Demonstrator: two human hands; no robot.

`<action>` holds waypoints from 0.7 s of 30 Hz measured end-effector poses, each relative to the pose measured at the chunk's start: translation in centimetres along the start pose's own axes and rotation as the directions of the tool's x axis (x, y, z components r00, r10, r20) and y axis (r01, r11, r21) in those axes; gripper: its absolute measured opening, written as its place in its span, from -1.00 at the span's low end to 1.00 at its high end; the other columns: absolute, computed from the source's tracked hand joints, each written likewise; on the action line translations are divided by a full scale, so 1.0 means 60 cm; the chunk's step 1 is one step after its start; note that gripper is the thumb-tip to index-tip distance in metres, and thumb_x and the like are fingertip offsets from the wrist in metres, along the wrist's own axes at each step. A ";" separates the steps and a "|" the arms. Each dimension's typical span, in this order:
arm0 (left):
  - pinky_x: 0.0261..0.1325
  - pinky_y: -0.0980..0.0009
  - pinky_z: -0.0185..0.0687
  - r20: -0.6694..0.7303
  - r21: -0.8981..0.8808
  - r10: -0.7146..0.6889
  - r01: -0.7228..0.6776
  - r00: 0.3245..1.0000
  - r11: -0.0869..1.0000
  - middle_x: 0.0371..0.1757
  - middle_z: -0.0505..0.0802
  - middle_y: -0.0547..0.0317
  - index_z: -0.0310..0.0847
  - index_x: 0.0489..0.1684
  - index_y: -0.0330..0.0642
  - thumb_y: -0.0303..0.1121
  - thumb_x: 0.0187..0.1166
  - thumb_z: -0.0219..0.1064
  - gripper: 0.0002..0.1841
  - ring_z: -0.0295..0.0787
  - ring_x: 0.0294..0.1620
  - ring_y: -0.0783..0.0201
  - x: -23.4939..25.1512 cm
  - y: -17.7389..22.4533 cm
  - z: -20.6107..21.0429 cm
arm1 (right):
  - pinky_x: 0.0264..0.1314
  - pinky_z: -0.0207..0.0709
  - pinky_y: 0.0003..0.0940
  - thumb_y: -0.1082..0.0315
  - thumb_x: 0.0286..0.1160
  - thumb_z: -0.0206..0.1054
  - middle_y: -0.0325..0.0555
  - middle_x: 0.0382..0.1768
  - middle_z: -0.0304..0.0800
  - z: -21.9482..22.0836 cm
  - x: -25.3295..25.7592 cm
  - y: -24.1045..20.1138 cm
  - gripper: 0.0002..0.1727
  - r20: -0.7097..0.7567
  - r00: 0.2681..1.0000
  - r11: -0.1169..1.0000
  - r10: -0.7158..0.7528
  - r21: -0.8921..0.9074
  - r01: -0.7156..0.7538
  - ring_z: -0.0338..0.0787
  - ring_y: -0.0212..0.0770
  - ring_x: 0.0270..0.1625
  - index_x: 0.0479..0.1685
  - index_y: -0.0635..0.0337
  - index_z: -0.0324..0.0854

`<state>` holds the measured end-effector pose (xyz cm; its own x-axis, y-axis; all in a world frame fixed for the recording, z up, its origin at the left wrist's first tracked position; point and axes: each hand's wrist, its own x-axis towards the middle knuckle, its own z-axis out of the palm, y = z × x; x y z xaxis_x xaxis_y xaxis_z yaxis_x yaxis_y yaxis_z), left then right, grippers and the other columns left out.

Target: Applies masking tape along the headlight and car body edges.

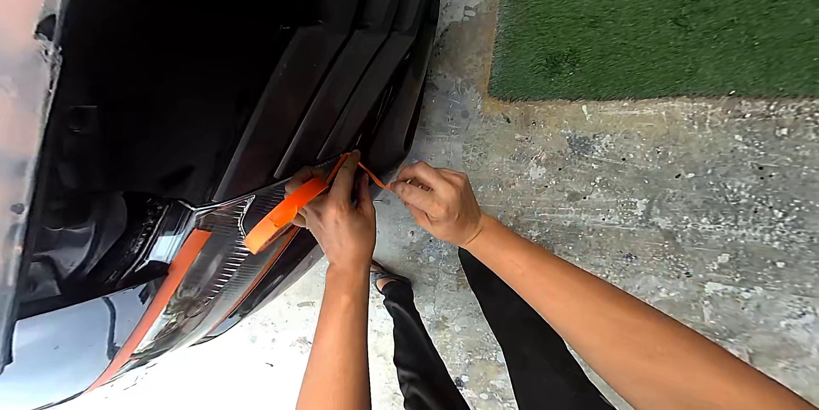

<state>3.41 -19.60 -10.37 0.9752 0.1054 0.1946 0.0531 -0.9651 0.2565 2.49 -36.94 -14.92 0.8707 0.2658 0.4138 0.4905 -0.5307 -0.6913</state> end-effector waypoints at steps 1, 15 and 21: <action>0.21 -0.06 0.24 -0.016 -0.004 0.001 -0.001 1.000 1.000 0.21 0.66 0.05 0.87 0.11 0.40 -0.07 0.49 0.54 -0.74 0.49 0.28 0.03 0.002 0.000 0.005 | -0.35 0.69 -0.34 0.44 0.56 0.32 -0.04 -0.13 0.82 -0.001 -0.001 -0.001 -0.76 -0.011 1.000 1.000 0.013 0.004 -0.013 0.78 -0.23 -0.33 0.03 0.06 0.88; 0.33 -0.18 0.24 -0.020 0.015 -0.032 0.033 0.999 0.999 0.29 0.68 0.01 0.70 0.39 0.29 -0.05 0.55 0.45 -0.58 0.49 0.37 -0.08 -0.005 0.006 0.012 | -0.27 0.83 -0.39 0.40 0.50 0.46 0.00 0.04 0.74 0.049 0.034 -0.008 -0.84 -0.132 0.822 0.733 0.554 0.544 -0.407 0.83 -0.28 -0.21 -0.07 0.29 0.71; 0.32 -0.21 0.15 -0.035 -0.043 -0.004 0.002 0.999 0.999 0.30 0.64 -0.14 0.90 0.01 0.38 -0.08 0.48 0.54 -0.81 0.42 0.41 -0.13 -0.003 0.008 0.022 | -0.24 0.75 -0.32 0.48 0.54 0.33 0.03 0.03 0.81 0.002 0.032 0.019 -0.83 0.016 1.000 0.988 0.020 0.154 -0.022 0.82 -0.21 -0.22 -0.16 0.12 0.86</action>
<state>3.58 -20.38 -11.56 0.9669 0.1174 0.2266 0.0461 -0.9536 0.2975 4.75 -36.95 -14.96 0.8808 0.2682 0.3902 0.4707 -0.4059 -0.7834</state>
